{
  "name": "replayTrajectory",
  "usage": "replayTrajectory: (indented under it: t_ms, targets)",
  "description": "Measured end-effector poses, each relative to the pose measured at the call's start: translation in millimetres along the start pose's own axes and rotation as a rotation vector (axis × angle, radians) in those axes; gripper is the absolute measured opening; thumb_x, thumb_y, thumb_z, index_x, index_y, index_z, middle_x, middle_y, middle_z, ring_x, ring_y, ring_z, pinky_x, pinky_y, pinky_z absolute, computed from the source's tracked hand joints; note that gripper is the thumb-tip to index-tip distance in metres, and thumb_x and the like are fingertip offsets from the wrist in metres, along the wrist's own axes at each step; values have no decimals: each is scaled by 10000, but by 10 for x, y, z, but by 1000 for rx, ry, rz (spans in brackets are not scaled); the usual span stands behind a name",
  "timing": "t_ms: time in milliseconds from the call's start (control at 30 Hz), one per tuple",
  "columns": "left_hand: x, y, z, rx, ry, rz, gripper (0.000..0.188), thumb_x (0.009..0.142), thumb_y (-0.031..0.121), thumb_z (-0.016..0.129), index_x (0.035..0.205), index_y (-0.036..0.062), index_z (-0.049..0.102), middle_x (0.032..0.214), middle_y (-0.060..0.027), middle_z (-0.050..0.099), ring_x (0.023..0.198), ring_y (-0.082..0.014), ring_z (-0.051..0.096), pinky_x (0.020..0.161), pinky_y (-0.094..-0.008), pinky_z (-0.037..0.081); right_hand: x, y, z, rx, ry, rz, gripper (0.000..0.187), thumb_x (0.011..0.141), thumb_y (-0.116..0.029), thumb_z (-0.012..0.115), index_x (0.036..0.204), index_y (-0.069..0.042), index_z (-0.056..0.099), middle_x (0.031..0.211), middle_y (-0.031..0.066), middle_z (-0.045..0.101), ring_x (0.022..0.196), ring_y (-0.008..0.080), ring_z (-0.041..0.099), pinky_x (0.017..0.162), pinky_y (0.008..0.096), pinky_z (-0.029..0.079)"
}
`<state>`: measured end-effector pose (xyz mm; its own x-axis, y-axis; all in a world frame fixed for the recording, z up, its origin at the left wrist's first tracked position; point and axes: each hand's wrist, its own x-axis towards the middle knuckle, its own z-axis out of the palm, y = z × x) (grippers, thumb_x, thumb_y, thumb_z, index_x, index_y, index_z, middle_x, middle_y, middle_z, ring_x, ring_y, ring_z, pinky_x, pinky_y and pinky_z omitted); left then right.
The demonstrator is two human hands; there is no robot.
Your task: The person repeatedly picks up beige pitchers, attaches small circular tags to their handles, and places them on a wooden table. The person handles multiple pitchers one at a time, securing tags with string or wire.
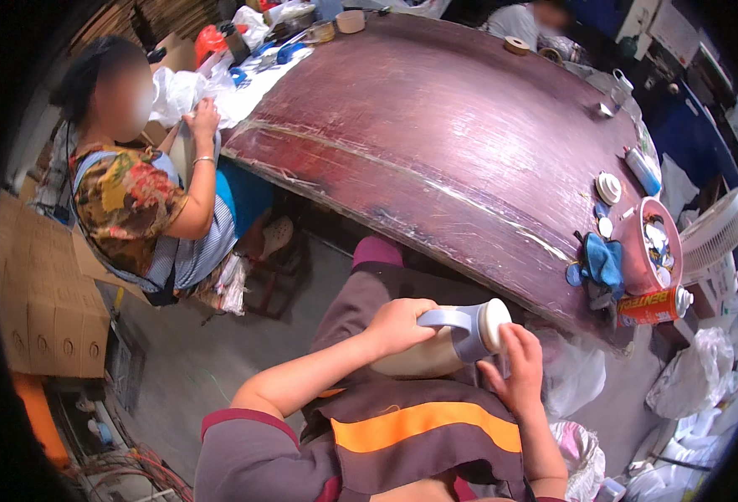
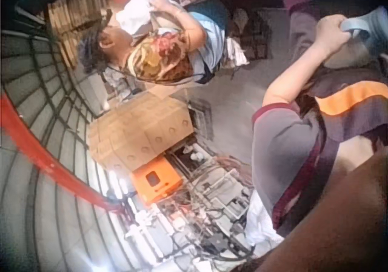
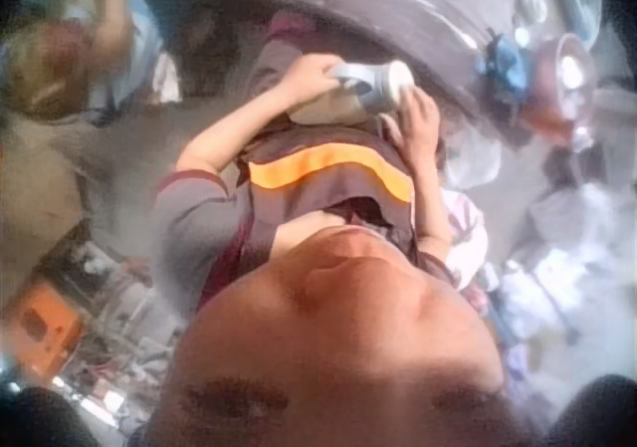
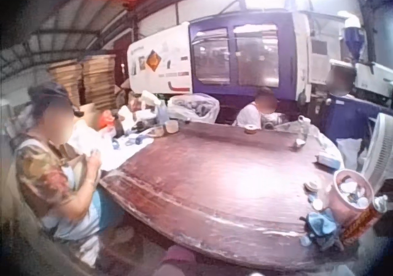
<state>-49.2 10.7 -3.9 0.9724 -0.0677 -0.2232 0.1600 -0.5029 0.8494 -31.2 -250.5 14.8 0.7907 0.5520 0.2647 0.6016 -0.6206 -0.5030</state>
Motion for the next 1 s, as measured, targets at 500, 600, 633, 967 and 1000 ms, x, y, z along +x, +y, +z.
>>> replayTrajectory:
  t_ms: [500,600,633,967,1000]
  targets:
    - [-238,-163,-77,-18,220,235,237,725,184,628,947,115,675,879,-133,675,813,-322,652,704,-389,517,428,-485,360,77,51,242,550,813,-277,676,1281,-50,500,1256,189,516,1171,368,493,989,418,393]
    - [-211,-184,-198,49,194,221,221,723,191,628,924,113,682,873,-131,676,805,-319,652,694,-390,517,379,-495,445,69,139,111,546,764,-262,708,1233,-45,533,1225,188,531,1117,371,522,954,423,414]
    - [-173,-255,-255,50,190,237,210,720,191,636,906,110,688,875,-134,675,815,-313,656,697,-378,519,367,-529,449,58,139,37,559,743,-271,720,1222,-47,537,1218,192,529,1103,378,525,941,433,421]
    - [432,-431,-259,-573,-190,180,162,819,95,691,954,9,666,905,-42,665,864,-107,603,787,-261,483,704,-829,177,155,-152,-855,502,652,-276,751,1130,-189,626,1154,87,576,1018,288,580,825,408,474]
    - [432,-418,-205,-550,-205,202,164,827,114,692,951,11,665,900,-37,662,864,-105,598,782,-263,479,680,-808,204,92,-127,-934,487,665,-271,738,1132,-185,628,1151,84,580,1021,280,580,829,402,470]
